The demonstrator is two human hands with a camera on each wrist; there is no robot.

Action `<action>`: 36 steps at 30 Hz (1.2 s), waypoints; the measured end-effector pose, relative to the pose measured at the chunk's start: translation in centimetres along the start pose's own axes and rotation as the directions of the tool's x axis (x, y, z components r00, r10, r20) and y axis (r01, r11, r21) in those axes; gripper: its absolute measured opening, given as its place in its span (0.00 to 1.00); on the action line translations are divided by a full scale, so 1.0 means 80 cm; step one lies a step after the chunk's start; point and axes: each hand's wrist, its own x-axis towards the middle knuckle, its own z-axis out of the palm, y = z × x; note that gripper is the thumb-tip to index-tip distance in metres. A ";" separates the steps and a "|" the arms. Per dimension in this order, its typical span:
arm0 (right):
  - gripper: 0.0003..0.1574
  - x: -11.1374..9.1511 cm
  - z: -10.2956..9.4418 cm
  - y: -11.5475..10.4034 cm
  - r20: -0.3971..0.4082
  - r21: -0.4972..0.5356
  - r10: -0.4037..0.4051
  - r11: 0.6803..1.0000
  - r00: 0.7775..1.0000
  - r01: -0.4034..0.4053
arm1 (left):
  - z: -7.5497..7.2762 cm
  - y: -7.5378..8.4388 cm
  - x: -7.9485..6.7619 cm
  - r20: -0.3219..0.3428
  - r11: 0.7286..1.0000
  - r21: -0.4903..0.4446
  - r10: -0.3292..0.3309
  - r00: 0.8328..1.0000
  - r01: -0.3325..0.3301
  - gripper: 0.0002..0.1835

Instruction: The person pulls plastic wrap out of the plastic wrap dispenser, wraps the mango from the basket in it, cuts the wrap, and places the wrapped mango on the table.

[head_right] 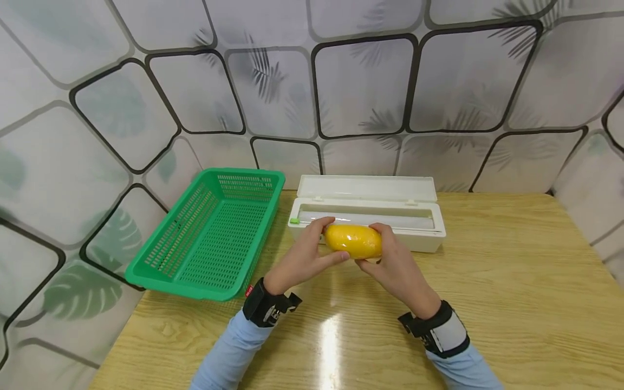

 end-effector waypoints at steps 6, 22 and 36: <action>0.46 -0.001 -0.001 -0.001 0.000 0.005 -0.003 1.000 1.000 0.003 | -0.002 0.002 -0.001 0.020 0.997 -0.003 0.076 0.997 -0.076 0.42; 0.49 0.000 -0.002 -0.003 -0.056 -0.043 -0.035 0.999 0.998 0.033 | -0.006 -0.003 -0.002 -0.063 0.992 -0.032 0.118 0.991 -0.120 0.35; 0.48 0.001 -0.014 0.003 -0.066 0.046 -0.076 0.996 0.995 0.079 | -0.007 -0.005 -0.002 -0.124 0.991 0.014 0.133 0.983 -0.132 0.37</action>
